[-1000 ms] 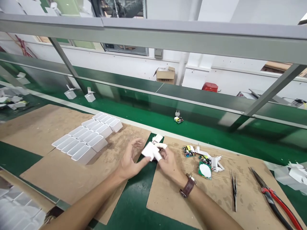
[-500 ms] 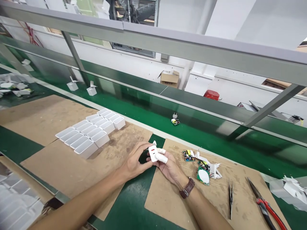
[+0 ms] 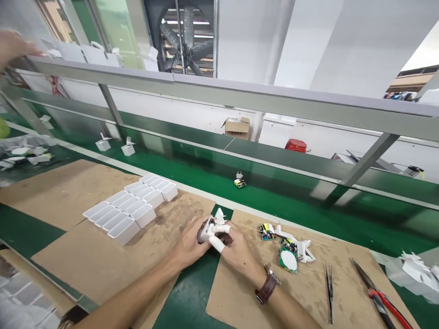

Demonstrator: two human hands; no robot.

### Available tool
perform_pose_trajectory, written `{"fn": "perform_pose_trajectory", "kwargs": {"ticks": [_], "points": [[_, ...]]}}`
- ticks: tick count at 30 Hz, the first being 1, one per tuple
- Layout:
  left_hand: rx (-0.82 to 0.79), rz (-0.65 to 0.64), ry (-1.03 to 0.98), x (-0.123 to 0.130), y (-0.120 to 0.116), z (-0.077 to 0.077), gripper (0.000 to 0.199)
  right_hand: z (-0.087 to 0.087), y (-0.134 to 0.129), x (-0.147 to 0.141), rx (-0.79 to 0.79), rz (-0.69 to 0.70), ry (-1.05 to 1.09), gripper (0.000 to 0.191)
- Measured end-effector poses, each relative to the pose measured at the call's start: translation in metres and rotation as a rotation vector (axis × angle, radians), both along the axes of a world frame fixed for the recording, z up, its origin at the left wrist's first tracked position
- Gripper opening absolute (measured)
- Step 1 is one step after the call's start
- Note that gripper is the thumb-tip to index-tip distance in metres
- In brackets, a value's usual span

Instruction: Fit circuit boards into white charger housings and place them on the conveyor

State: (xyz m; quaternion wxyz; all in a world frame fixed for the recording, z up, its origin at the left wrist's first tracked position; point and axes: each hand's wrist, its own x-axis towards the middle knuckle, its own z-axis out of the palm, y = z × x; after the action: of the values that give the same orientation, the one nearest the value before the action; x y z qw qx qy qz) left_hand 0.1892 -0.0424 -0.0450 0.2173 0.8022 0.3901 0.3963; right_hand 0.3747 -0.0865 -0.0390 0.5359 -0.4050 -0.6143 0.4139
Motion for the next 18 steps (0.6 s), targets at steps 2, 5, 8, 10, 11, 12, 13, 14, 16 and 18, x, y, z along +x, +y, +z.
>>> {"fn": "perform_pose_trajectory", "kwargs": {"ticks": [2,5,8,10,11,12,13,14,16,18], "points": [[-0.047,0.030,-0.011,0.000,-0.002,0.002,0.030,0.004,0.001,0.013,0.084,-0.009,-0.113,0.019],[-0.080,0.073,-0.008,-0.001,-0.006,0.005,0.023,-0.004,0.008,0.035,0.085,-0.098,-0.217,0.029],[-0.073,0.066,0.000,-0.002,-0.007,0.008,0.023,-0.021,0.016,0.046,0.062,-0.117,-0.308,0.030],[-0.072,0.069,0.026,-0.003,-0.007,0.012,0.020,-0.029,0.016,0.045,0.081,-0.124,-0.375,0.025],[-0.076,0.074,0.043,-0.003,-0.006,0.014,0.020,-0.030,0.015,0.044,0.099,-0.127,-0.405,0.022],[-0.080,0.078,0.056,-0.003,-0.004,0.017,0.020,-0.030,0.014,0.042,0.115,-0.127,-0.430,0.020],[-0.085,0.081,0.062,-0.002,0.000,0.020,0.020,-0.028,0.012,0.040,0.127,-0.120,-0.447,0.019],[-0.091,0.084,0.066,-0.001,0.006,0.024,0.021,-0.026,0.011,0.038,0.137,-0.110,-0.452,0.019],[-0.121,0.112,0.077,0.003,0.025,0.031,0.024,-0.021,0.010,0.037,0.150,-0.091,-0.448,0.021],[-0.157,0.164,0.103,0.007,0.052,0.039,0.027,-0.018,0.011,0.037,0.149,-0.087,-0.445,0.021]]}}
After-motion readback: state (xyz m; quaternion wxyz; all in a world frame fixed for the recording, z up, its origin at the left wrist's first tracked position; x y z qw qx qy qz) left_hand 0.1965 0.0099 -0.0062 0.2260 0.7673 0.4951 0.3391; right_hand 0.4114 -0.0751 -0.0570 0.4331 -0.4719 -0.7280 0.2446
